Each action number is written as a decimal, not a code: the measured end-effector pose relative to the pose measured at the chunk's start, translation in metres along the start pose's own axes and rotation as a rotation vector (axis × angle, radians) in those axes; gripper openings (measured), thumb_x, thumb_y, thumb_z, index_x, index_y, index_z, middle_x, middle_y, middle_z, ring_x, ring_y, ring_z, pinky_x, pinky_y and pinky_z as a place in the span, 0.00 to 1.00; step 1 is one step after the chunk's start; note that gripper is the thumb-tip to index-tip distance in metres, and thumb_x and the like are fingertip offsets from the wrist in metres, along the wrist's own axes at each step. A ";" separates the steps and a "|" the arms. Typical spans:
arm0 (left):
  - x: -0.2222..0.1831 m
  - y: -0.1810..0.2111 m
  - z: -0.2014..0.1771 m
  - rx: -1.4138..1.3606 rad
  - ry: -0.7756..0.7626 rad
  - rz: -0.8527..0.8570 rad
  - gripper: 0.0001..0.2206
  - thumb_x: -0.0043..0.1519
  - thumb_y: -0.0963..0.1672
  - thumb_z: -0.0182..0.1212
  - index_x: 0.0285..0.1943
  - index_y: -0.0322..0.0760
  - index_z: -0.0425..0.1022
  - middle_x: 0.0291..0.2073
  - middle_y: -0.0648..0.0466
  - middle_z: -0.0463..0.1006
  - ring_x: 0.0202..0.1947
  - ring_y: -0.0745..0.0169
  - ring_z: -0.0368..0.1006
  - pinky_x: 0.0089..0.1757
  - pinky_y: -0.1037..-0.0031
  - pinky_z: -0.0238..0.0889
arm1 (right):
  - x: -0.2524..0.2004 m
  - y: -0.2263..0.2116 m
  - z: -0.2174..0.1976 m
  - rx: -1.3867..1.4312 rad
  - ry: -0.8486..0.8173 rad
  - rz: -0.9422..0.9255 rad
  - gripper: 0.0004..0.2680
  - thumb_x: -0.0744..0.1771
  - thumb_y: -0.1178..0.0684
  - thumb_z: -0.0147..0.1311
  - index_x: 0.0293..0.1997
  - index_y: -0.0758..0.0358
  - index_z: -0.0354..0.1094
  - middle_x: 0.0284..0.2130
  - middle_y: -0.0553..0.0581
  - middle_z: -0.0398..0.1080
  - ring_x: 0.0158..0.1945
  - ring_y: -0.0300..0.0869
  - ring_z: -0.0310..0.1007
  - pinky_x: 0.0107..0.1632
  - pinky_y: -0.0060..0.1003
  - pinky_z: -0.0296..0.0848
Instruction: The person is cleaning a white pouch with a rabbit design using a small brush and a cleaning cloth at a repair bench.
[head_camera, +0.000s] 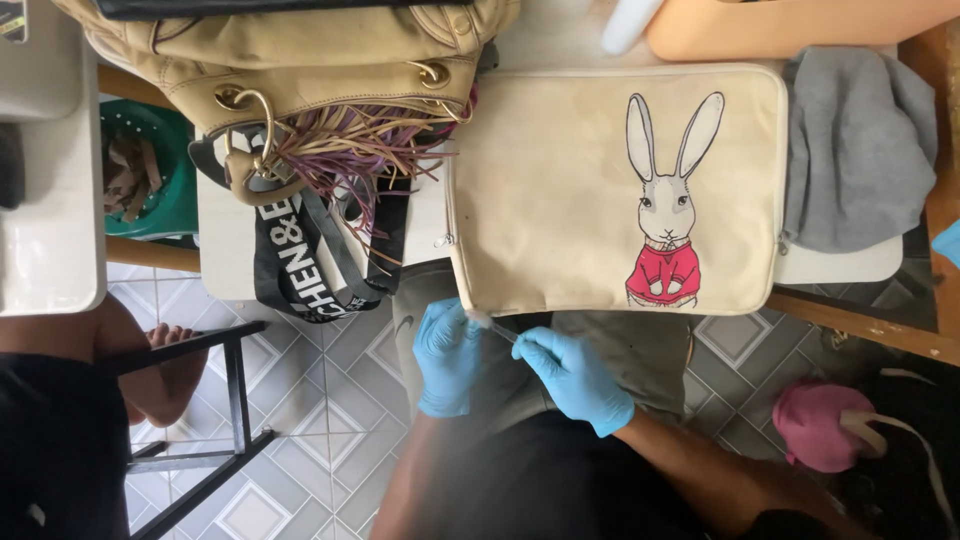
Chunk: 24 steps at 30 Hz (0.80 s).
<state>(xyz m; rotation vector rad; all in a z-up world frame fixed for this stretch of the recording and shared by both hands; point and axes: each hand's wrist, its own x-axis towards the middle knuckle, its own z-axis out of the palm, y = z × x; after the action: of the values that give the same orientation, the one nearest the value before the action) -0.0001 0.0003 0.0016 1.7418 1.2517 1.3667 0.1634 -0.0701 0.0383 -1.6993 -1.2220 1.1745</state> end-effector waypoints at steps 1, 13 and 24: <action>0.001 0.001 0.000 -0.009 0.005 0.008 0.03 0.62 0.42 0.68 0.34 0.42 0.83 0.27 0.58 0.77 0.29 0.57 0.73 0.33 0.71 0.70 | -0.002 0.006 0.000 0.024 -0.011 0.016 0.09 0.70 0.51 0.53 0.40 0.61 0.79 0.27 0.60 0.81 0.33 0.45 0.81 0.41 0.43 0.80; -0.006 -0.004 0.008 -0.025 0.010 -0.032 0.02 0.59 0.40 0.70 0.36 0.38 0.82 0.28 0.54 0.77 0.30 0.55 0.75 0.33 0.67 0.71 | 0.007 0.008 -0.006 0.069 -0.042 0.029 0.10 0.71 0.48 0.49 0.39 0.56 0.79 0.28 0.55 0.81 0.32 0.40 0.78 0.41 0.39 0.79; -0.005 0.000 0.009 0.023 0.011 0.003 0.03 0.58 0.39 0.71 0.37 0.38 0.82 0.29 0.55 0.79 0.31 0.56 0.76 0.34 0.69 0.71 | 0.011 -0.008 -0.013 -0.014 0.017 -0.033 0.10 0.70 0.47 0.52 0.39 0.59 0.78 0.23 0.59 0.78 0.26 0.40 0.75 0.34 0.38 0.76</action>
<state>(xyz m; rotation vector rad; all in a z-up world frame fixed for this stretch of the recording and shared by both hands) 0.0083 -0.0033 -0.0033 1.7539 1.2760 1.3709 0.1746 -0.0578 0.0469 -1.6895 -1.2456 1.1321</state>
